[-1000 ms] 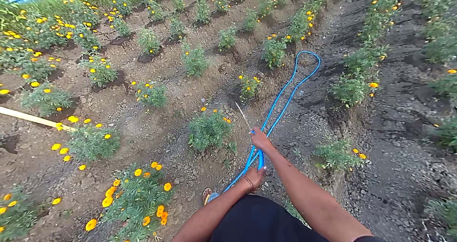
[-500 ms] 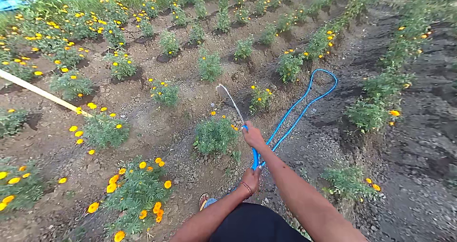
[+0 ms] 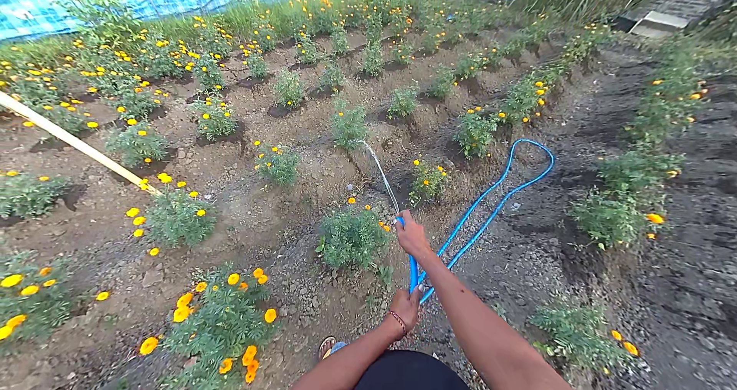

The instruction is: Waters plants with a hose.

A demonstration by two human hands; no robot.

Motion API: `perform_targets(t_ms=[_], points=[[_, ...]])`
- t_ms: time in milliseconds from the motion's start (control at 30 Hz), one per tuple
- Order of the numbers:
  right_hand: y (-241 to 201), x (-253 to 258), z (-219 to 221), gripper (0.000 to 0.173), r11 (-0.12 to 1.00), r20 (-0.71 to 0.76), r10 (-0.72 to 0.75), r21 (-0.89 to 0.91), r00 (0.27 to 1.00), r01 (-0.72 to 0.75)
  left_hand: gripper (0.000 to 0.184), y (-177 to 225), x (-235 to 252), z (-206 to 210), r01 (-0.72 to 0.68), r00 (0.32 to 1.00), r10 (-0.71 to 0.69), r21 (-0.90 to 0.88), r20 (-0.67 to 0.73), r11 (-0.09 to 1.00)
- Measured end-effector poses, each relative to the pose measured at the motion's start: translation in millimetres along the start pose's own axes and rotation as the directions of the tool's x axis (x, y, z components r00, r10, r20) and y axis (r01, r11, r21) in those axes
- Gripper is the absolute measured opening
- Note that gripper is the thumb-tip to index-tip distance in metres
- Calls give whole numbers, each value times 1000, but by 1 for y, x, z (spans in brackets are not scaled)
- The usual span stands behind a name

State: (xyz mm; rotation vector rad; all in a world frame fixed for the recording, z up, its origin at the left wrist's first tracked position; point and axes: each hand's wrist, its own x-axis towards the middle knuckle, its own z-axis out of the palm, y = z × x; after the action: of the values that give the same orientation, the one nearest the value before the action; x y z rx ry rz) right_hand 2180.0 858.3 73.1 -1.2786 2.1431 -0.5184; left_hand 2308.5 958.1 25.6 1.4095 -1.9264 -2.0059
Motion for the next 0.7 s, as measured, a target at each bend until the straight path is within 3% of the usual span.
perform_targets(t_ms=[533,700], points=[[-4,10,16,35,999,0,6,32,1000,-6,58,-17,10,-9,26,999,-27,-36,-18,999],[-26,21,9,40,1000,52,0,5,999,0,61,-6,13,-28,16,998,-16,-7,-59,1000]])
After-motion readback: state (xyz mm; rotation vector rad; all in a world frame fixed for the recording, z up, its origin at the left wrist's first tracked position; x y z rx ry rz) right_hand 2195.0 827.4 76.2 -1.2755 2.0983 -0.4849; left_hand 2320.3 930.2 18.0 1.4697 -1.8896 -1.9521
